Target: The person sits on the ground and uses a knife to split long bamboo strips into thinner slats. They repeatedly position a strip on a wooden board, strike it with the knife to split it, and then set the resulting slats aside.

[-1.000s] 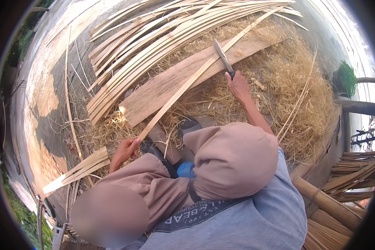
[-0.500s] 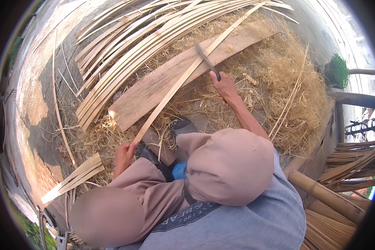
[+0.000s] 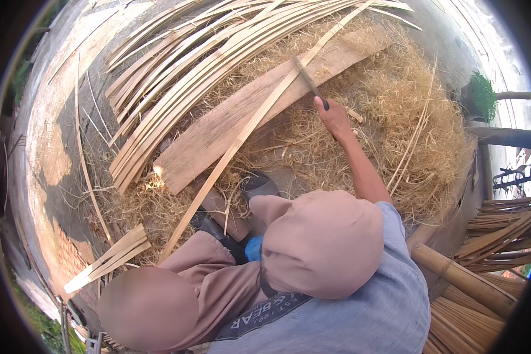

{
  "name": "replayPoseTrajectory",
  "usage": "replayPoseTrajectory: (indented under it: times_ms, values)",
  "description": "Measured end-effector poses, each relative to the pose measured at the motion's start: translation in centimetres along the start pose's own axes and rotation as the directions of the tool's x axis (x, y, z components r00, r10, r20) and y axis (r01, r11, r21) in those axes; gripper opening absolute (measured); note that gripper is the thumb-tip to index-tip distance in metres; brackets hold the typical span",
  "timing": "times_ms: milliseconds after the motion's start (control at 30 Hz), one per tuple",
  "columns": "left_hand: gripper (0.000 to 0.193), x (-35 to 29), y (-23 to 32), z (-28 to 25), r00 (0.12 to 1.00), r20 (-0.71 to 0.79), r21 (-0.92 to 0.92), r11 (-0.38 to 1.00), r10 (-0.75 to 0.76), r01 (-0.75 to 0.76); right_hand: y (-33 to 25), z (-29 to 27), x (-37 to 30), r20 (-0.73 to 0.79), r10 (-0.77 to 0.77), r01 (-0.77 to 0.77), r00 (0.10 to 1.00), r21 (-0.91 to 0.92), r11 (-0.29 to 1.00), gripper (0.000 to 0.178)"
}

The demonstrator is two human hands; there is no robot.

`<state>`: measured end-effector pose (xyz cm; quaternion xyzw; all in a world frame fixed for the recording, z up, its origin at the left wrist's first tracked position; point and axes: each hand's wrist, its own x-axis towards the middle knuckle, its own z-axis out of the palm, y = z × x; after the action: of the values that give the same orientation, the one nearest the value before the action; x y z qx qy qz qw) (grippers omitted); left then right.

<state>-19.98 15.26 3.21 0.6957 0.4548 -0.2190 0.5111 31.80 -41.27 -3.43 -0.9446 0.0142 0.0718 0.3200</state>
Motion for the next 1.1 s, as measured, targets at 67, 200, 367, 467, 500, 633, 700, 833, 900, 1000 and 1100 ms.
replayPoseTrajectory:
  times_ms: [67, 200, 367, 467, 500, 633, 700, 833, 900, 1000, 1100]
  values:
    - [0.055, -3.2, 2.0, -1.2, 0.998, -0.053, 0.055, 0.998, -0.015, 0.018, -0.9, -0.7, 2.2, 0.022, 0.009, -0.008, 1.000, -0.048, 0.999, 0.065]
    - [0.063, -4.1, 1.6, -0.6, 0.984, -0.176, 0.173, 0.985, 0.004, 0.027, -5.0, 2.6, -4.0, 0.278, -0.300, 0.347, 0.913, -0.138, 0.928, 0.069]
    - [0.065, -4.5, 1.0, -1.7, 0.972, -0.233, 0.188, 0.978, -0.041, 0.086, -2.6, -0.1, 1.9, 0.142, -0.035, 0.047, 0.989, -0.078, 0.996, 0.067]
    - [0.067, -4.1, 1.4, -1.9, 0.963, -0.263, 0.212, 0.971, -0.055, 0.113, -3.0, -0.2, 2.3, 0.136, -0.120, 0.142, 0.983, -0.162, 0.977, 0.067]
    - [0.067, -2.6, -0.9, -1.9, 0.966, -0.254, 0.203, 0.973, -0.057, 0.110, -4.5, -0.1, 0.3, 0.171, -0.156, 0.187, 0.973, -0.182, 0.965, 0.067]
    - [0.069, -5.1, -3.5, -3.6, 0.934, -0.336, 0.215, 0.955, -0.123, 0.203, -3.1, 3.6, -0.7, 0.181, -0.160, 0.188, 0.970, -0.146, 0.971, 0.068]
    - [0.070, -5.2, -5.0, -4.5, 0.917, -0.375, 0.234, 0.943, -0.138, 0.237, 0.6, 0.5, 4.6, -0.025, 0.003, -0.008, 1.000, -0.185, 0.983, 0.068]
    - [0.072, -0.2, -8.6, -5.0, 0.928, -0.373, 0.348, 0.923, -0.022, 0.162, 3.2, -5.8, 8.4, -0.174, 0.067, -0.099, 0.982, -0.182, 0.978, 0.071]
    - [0.073, 2.3, -5.6, -1.4, 0.943, -0.317, 0.410, 0.911, 0.102, 0.040, -0.1, -2.7, 4.6, -0.080, -0.059, 0.044, 0.995, -0.184, 0.982, 0.071]
    - [0.079, 3.0, 11.3, 8.5, 0.947, -0.252, 0.506, 0.862, 0.199, -0.047, -5.1, 5.9, -4.3, 0.151, -0.181, 0.185, 0.972, -0.012, 0.983, 0.052]
    - [0.082, 6.1, 17.9, 12.7, 0.942, -0.216, 0.529, 0.842, 0.257, -0.108, -10.1, 10.3, -15.0, 0.312, -0.458, 0.447, 0.832, 0.112, 0.888, 0.044]
